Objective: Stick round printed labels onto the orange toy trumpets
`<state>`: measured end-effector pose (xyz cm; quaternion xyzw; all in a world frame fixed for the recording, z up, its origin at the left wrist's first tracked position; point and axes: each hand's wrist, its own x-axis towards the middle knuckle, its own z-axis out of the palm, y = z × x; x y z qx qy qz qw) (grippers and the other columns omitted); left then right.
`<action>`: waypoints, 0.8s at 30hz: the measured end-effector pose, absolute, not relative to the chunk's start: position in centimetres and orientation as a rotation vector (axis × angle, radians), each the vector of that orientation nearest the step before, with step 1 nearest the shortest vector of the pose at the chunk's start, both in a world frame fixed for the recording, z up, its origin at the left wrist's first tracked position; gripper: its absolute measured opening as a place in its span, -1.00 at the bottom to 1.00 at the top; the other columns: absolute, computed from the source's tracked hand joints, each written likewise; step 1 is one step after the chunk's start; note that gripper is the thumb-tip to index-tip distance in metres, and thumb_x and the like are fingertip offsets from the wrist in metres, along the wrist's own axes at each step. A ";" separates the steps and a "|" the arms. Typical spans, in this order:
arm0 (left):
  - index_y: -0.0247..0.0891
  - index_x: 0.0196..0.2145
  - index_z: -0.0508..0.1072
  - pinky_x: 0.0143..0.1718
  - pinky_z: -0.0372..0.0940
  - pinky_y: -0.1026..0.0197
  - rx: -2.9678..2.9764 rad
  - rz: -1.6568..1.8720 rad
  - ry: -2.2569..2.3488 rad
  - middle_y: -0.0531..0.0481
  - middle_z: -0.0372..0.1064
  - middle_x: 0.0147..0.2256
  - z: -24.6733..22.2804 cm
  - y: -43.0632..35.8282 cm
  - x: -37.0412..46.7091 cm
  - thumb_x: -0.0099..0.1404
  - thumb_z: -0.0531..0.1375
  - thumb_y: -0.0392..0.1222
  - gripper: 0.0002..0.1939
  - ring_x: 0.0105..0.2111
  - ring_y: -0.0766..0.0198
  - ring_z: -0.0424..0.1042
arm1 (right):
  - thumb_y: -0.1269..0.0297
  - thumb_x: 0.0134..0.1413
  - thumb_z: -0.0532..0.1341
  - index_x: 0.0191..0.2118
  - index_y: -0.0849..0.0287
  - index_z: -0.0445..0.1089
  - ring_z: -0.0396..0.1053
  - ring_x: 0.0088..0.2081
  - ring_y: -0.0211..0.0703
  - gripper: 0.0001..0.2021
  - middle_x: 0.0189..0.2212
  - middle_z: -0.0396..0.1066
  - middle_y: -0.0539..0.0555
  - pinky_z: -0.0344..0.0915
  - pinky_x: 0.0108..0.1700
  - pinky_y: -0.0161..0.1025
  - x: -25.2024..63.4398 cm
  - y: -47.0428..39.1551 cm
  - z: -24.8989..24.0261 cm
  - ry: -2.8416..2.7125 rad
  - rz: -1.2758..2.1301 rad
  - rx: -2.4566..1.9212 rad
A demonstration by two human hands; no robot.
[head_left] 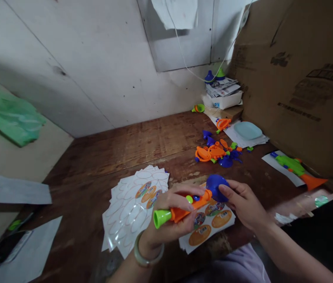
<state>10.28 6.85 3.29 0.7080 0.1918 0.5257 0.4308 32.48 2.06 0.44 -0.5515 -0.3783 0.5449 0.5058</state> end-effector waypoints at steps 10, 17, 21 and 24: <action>0.03 -0.20 0.43 -0.01 0.68 -0.07 1.729 1.481 0.508 0.09 0.69 -0.13 4.2 4.2 8.8 0.52 0.34 -0.15 -0.85 -0.08 0.10 0.73 | -0.41 0.03 0.44 -0.45 0.12 0.62 0.30 -0.48 -0.17 -0.41 -0.54 0.43 0.03 0.35 -0.41 -0.24 30.3 0.9 1.9 -0.990 1.340 -1.287; -0.05 -0.20 0.36 -0.07 0.72 0.02 1.758 1.588 0.343 0.10 0.68 -0.09 4.4 3.0 8.0 0.46 0.36 -0.30 -0.77 -0.11 0.11 0.74 | -0.29 0.30 0.33 -0.41 0.15 0.57 0.15 -0.52 -0.28 -0.45 -0.54 0.34 -0.03 0.17 -0.48 -0.33 28.6 -0.7 2.3 -1.084 1.215 -1.201; -0.05 -0.16 0.42 -0.01 0.71 -0.04 1.796 1.573 0.360 0.07 0.69 -0.03 4.3 3.2 6.9 0.40 0.38 -0.37 -0.74 -0.08 0.07 0.73 | -0.17 0.42 0.26 -0.45 0.14 0.53 0.30 -0.51 -0.23 -0.47 -0.55 0.42 0.00 0.28 -0.43 -0.31 28.4 -0.4 4.0 -1.298 0.992 -1.182; -0.08 -0.15 0.42 0.03 0.69 -0.02 1.860 1.565 0.366 0.07 0.68 -0.03 4.2 3.7 6.5 0.41 0.36 -0.38 -0.76 -0.06 0.09 0.73 | -0.01 0.44 0.26 -0.47 0.12 0.48 0.33 -0.54 -0.24 -0.56 -0.58 0.40 -0.04 0.28 -0.44 -0.32 28.2 0.2 4.6 -1.437 0.844 -1.174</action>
